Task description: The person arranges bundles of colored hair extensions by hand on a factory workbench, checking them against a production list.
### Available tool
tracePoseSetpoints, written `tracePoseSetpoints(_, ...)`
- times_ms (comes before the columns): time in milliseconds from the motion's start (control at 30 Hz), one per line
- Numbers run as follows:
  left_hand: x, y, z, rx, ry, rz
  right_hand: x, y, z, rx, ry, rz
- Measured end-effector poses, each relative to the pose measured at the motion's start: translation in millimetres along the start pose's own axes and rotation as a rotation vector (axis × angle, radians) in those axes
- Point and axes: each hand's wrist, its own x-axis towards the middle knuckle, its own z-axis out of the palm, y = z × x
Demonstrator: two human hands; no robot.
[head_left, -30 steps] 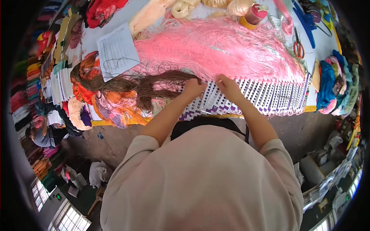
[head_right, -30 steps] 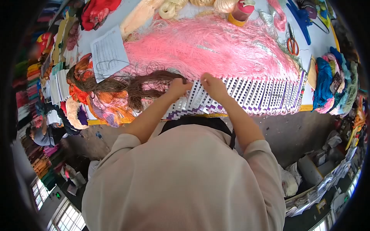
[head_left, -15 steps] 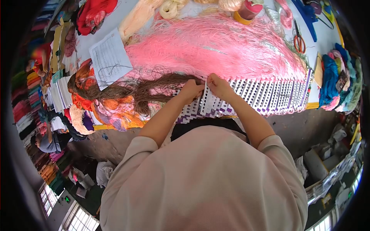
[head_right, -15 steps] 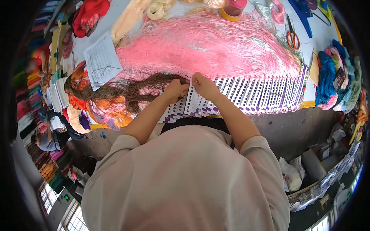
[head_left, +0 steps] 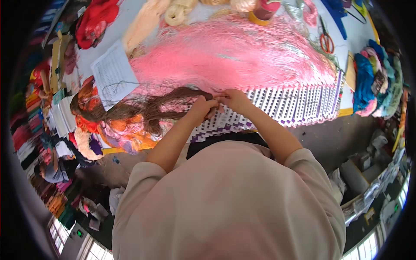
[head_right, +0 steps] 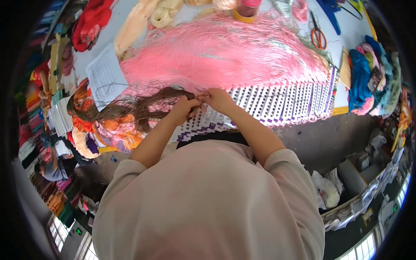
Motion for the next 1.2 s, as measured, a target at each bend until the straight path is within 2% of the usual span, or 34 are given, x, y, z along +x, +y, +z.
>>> tracePoseSetpoints(33,4.2,1.4,1.2,0.235,0.04,-0.145,1.0,-2.2,0.7,0.105,-0.044,0.023)
tracePoseSetpoints(67,10.0,-5.2,5.4,0.32,0.068,-0.094,-4.5,-18.6,-9.0,0.124,-0.111,0.095)
tracePoseSetpoints(133,16.9,-19.7,6.4,0.458,0.086,0.02,0.1,-18.5,-12.6,0.113,-0.238,0.069)
tracePoseSetpoints(167,21.6,-27.8,-2.1,0.461,0.082,0.023,2.4,-17.8,-13.5,-0.01,-0.269,0.055)
tracePoseSetpoints(200,25.5,-34.3,-14.2,0.793,0.23,0.196,-1.4,-16.2,-11.6,-0.009,-0.267,0.053)
tracePoseSetpoints(233,26.0,-36.6,-26.5,1.123,0.385,0.369,-10.3,-18.5,-9.5,-0.266,-0.134,-0.019)
tracePoseSetpoints(267,13.8,-15.4,-34.4,1.121,0.475,0.265,-14.9,-20.4,-6.4,-0.519,0.0,-0.097)
tracePoseSetpoints(333,2.4,-13.1,-97.8,0.672,0.333,0.469,-12.1,-18.1,-7.0,-0.475,-0.054,-0.014)
tracePoseSetpoints(367,-44.3,50.9,-84.4,0.139,0.292,-0.01,-11.1,-18.8,-7.8,-0.443,-0.093,0.038)
tracePoseSetpoints(433,-82.2,79.0,-122.4,-0.248,0.405,0.187,-10.2,-18.2,-5.1,-0.456,-0.075,0.015)
tracePoseSetpoints(500,-118.5,104.6,-177.1,-0.415,0.468,0.395,-10.0,-13.1,0.4,-0.442,-0.029,-0.025)
tracePoseSetpoints(567,-152.3,128.4,-198.9,-0.501,0.647,0.674,-8.2,-11.6,4.5,-0.455,-0.019,-0.006)
tracePoseSetpoints(633,-171.2,128.4,-206.2,-0.411,0.754,0.724,-9.7,-12.8,7.4,-0.477,-0.016,0.008)
tracePoseSetpoints(667,-174.6,119.4,-214.4,-0.411,0.679,0.686,-11.0,-12.4,8.9,-0.452,-0.007,0.025)
tracePoseSetpoints(733,-170.1,100.5,-196.8,-0.64,0.421,0.463,-19.6,-19.1,11.1,-0.402,0.004,0.069)
tracePoseSetpoints(767,-165.1,88.4,-175.1,-0.441,0.41,0.443,-25.8,-27.4,12.4,-0.375,0.011,0.091)
tracePoseSetpoints(800,-155.5,71.9,-157.8,-0.546,0.253,0.45,-29.1,-28.3,19.1,-0.308,0.087,0.043)
tracePoseSetpoints(833,-150.8,62.5,-131.4,-0.419,0.216,0.495,-34.0,-39.0,25.2,-0.209,0.196,-0.044)
tracePoseSetpoints(867,-147.1,57.8,-107.7,-0.415,0.122,0.516,-40.0,-53.8,29.8,-0.108,0.303,-0.132)
tracePoseSetpoints(933,-146.6,52.7,-71.5,-0.579,-0.068,0.52,-56.6,-106.4,32.6,0.28,0.294,-0.153)
tracePoseSetpoints(1000,-153.9,52.4,-45.6,-0.644,-0.128,0.523,-77.4,-154.2,35.8,0.609,0.237,-0.181)
tracePoseSetpoints(1033,-157.7,52.5,-36.8,-0.627,-0.126,0.54,-86.0,-172.0,37.4,0.595,0.244,-0.191)
tracePoseSetpoints(1100,-156.0,46.0,-37.7,-0.565,-0.331,0.539,-98.0,-194.3,42.6,0.685,0.183,-0.207)
tracePoseSetpoints(1200,-165.2,41.5,-32.5,-0.537,-0.297,0.55,-100.6,-193.0,58.9,0.714,0.198,-0.267)
